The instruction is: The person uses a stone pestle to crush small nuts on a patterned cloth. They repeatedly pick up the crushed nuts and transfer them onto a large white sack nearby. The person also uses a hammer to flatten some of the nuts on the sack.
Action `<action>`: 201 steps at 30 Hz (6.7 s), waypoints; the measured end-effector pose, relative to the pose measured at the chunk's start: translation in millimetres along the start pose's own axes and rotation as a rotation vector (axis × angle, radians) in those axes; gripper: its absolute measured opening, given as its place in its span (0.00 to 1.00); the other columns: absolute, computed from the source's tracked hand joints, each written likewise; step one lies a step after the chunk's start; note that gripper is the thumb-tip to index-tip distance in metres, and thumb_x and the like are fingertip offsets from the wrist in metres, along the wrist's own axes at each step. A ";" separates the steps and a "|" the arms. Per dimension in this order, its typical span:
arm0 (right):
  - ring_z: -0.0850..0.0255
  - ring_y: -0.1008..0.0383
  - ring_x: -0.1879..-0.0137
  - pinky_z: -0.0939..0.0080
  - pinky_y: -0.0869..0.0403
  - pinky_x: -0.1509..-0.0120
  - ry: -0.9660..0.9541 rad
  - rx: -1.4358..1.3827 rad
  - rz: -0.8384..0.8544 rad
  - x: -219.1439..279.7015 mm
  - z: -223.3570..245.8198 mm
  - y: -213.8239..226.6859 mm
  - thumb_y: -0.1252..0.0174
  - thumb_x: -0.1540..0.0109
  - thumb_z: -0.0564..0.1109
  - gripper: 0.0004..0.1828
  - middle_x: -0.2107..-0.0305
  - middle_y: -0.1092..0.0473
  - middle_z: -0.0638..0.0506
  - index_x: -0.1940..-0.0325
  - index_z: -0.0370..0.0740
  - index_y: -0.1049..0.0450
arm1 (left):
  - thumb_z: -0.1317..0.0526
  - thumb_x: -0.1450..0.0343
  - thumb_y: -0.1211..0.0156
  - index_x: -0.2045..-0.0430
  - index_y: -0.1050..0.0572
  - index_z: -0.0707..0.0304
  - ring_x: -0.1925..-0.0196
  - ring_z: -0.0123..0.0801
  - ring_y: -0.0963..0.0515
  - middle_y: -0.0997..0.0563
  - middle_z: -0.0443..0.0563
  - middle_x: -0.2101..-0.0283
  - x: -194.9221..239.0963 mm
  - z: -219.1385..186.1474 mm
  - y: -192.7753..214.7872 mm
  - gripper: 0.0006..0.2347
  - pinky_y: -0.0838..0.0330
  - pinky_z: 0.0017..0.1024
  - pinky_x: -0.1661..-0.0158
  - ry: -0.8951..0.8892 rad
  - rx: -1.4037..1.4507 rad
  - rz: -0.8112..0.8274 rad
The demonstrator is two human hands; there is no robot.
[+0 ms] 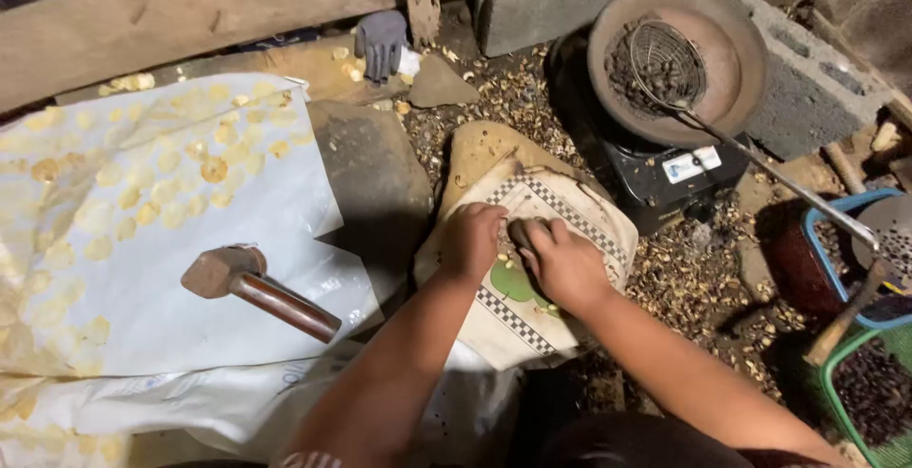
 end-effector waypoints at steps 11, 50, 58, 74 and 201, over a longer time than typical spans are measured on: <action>0.36 0.22 0.57 0.41 0.24 0.53 -0.045 -0.143 0.087 -35.5 12.5 3.1 0.46 0.34 0.56 0.27 0.51 0.30 0.34 0.32 0.50 0.38 | 0.71 0.29 0.49 0.48 0.28 0.67 0.46 0.58 0.24 0.22 0.67 0.50 17.2 46.2 -9.0 0.15 0.29 0.46 0.46 0.001 0.136 -0.085; 0.45 0.19 0.53 0.48 0.22 0.44 -0.344 -0.113 -0.057 177.6 -17.6 40.9 0.42 0.30 0.45 0.16 0.37 0.33 0.41 0.38 0.46 0.24 | 0.67 0.31 0.45 0.61 0.16 0.62 0.51 0.52 0.16 0.16 0.60 0.54 222.5 -56.5 -18.1 0.11 0.21 0.46 0.54 -0.234 -0.460 1.172; 0.43 0.22 0.56 0.47 0.23 0.47 -0.296 -0.100 -0.080 211.7 -31.7 35.1 0.40 0.30 0.44 0.11 0.57 0.24 0.38 0.45 0.40 0.19 | 0.63 0.30 0.40 0.60 0.16 0.62 0.51 0.50 0.16 0.15 0.61 0.53 357.7 42.4 -8.0 0.09 0.23 0.46 0.52 -0.213 -0.556 1.488; 0.45 0.21 0.60 0.50 0.22 0.52 -0.199 -0.283 -0.113 143.4 -29.2 -8.9 0.37 0.37 0.46 0.10 0.61 0.22 0.40 0.55 0.40 0.19 | 0.66 0.33 0.49 0.65 0.20 0.64 0.54 0.50 0.18 0.17 0.61 0.59 309.2 91.8 -9.5 0.10 0.26 0.41 0.53 0.019 -0.003 1.218; 0.37 0.19 0.62 0.42 0.23 0.57 0.185 -0.486 -0.489 -170.8 296.8 -46.2 0.46 0.33 0.43 0.16 0.66 0.23 0.31 0.45 0.30 0.33 | 0.65 0.36 0.38 0.72 0.22 0.60 0.53 0.45 0.24 0.23 0.52 0.62 37.8 194.4 317.2 0.03 0.32 0.42 0.50 -0.024 -0.404 -0.311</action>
Point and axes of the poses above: each hand's wrist, its own x-axis away from the middle knuckle, its own y-axis out of the back of the hand, z = x × y, the point moved 6 cm from there along -x, towards the middle knuckle
